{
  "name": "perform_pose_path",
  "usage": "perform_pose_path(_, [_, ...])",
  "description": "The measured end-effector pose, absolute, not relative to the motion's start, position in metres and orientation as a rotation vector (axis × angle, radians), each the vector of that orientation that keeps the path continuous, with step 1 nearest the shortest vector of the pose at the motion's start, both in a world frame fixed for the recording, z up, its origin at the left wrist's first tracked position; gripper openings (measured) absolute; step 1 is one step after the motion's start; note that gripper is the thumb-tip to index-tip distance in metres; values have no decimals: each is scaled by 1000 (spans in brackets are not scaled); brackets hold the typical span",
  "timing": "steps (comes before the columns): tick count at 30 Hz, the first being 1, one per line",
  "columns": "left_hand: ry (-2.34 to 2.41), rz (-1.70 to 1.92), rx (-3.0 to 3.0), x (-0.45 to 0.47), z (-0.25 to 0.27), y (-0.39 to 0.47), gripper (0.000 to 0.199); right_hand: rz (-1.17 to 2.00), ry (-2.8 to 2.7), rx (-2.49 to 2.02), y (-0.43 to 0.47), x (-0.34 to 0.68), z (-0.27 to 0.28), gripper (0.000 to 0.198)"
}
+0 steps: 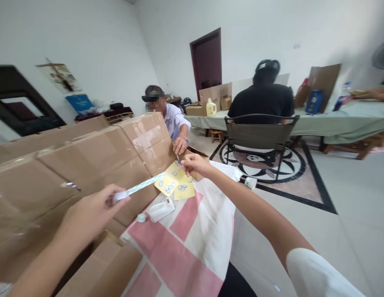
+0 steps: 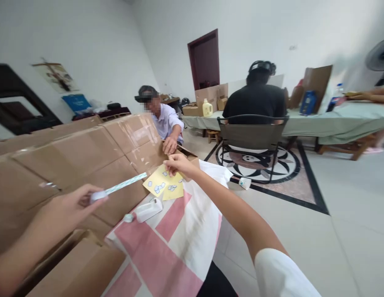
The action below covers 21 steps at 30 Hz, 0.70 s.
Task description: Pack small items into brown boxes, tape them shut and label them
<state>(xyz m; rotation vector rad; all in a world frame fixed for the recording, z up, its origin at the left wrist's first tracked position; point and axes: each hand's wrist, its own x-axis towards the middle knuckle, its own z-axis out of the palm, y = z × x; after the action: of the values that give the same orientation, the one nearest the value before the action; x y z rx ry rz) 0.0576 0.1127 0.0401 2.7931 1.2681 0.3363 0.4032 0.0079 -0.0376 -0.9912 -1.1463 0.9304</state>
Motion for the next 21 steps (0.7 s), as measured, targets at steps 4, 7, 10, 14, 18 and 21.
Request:
perform_pose_path(4, [1156, 419, 2836, 75, 42, 109, 30, 961, -1073, -881, 11, 407, -48, 56])
perform_pose_path(7, [999, 599, 2827, 81, 41, 112, 27, 949, -1054, -824, 15, 410, -50, 53])
perform_pose_path(10, [975, 617, 2664, 84, 39, 116, 28, 922, -1023, -787, 15, 410, -50, 53])
perform_pose_path(14, [932, 706, 2476, 87, 34, 119, 41, 934, -976, -731, 10, 406, -55, 53])
perform_pose_path(18, [942, 641, 2464, 91, 22, 119, 36, 970, -925, -726, 11, 406, -69, 55])
perform_pose_path(21, [971, 530, 2477, 91, 8, 118, 32, 1002, -892, -704, 15, 404, -85, 56])
